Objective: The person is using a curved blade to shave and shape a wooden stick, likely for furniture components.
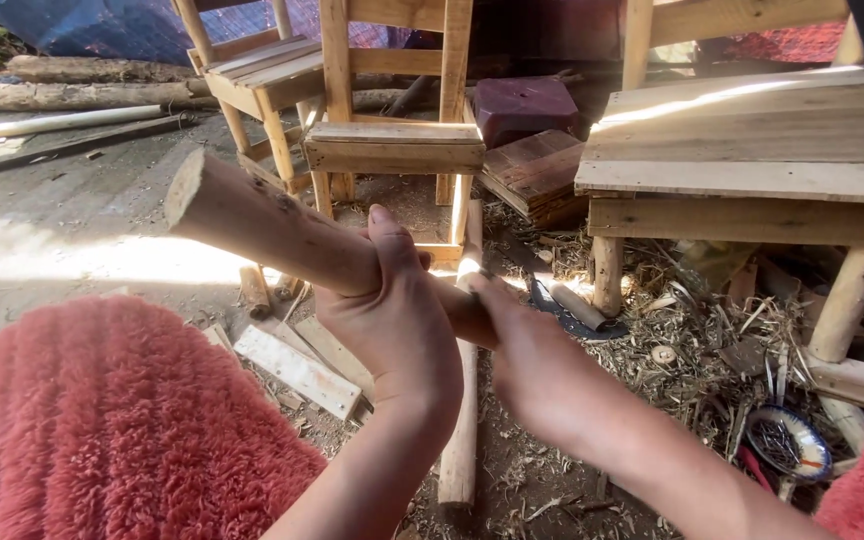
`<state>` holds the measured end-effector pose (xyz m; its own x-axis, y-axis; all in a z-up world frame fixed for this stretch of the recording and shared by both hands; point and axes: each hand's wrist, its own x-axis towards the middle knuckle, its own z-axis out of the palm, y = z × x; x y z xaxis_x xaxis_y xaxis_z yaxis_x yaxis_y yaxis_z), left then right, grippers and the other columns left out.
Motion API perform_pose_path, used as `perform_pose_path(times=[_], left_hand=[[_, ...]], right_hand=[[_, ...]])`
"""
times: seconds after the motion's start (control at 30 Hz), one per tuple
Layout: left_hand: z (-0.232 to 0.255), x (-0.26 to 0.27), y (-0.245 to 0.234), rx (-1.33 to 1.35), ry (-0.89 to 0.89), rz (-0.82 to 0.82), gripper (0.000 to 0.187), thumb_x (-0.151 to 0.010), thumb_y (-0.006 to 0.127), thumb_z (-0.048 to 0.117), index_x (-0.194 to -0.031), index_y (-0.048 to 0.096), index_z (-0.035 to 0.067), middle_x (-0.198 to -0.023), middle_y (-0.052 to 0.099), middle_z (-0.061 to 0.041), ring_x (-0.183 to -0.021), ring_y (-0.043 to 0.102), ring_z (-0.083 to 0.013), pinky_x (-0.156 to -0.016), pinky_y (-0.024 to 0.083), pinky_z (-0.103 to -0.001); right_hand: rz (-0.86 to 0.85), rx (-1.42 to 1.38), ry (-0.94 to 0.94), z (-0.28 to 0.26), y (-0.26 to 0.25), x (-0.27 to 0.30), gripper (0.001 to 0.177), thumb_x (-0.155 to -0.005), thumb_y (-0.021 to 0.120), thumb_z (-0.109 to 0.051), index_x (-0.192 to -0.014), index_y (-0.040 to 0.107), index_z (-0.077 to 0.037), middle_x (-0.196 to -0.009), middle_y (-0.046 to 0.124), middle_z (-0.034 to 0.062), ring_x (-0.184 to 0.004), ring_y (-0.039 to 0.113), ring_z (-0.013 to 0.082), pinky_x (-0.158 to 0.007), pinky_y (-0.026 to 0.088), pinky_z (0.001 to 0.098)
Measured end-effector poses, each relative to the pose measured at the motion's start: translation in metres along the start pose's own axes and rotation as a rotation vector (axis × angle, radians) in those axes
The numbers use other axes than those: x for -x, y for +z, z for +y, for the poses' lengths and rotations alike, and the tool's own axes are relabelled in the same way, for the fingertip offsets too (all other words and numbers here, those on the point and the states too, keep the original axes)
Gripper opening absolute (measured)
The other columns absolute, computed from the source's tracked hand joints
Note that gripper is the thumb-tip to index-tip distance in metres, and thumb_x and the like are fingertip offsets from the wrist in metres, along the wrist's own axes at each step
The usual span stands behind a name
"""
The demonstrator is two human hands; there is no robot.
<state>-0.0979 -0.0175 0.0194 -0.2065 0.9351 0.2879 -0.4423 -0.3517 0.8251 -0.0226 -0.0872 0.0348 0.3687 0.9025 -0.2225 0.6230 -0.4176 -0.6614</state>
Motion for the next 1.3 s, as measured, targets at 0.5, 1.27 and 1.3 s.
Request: perform_pose_path(times=[0.5,1.27,1.3], left_hand=[[0.004,0.016,-0.004,0.061,-0.432,-0.123,0.021,-0.092,0.067,0.017,-0.077,0.06,0.003,-0.078,0.061,-0.01,-0.069,0.06,-0.0198,-0.072,0.057,-0.033],[0.004,0.026,0.0,-0.014,-0.474,-0.086,0.016,-0.093,0.064,0.011,-0.082,0.059,0.0,-0.073,0.062,-0.011,-0.063,0.062,-0.0211,-0.067,0.059,-0.036],[0.003,0.025,0.0,-0.009,-0.465,-0.114,0.013,-0.091,0.064,0.013,-0.085,0.059,0.002,-0.071,0.062,-0.009,-0.065,0.064,-0.0204,-0.072,0.06,-0.036]], right_hand=[[0.074,-0.051,-0.081,0.019,0.008,0.009,0.062,-0.088,0.032,0.006,-0.145,0.028,-0.017,-0.143,0.044,0.0097,-0.1,0.067,0.0211,-0.084,0.047,0.0289],[0.033,-0.037,-0.059,0.009,-0.001,0.025,0.049,-0.098,0.028,-0.012,-0.146,0.023,-0.009,-0.154,0.029,0.0047,-0.134,0.045,0.0195,-0.114,0.034,0.0278],[0.029,-0.025,0.124,0.01,-0.001,0.023,0.06,-0.094,0.029,0.0,-0.149,0.017,-0.021,-0.155,0.025,0.004,-0.088,0.044,0.0156,-0.077,0.04,0.0264]])
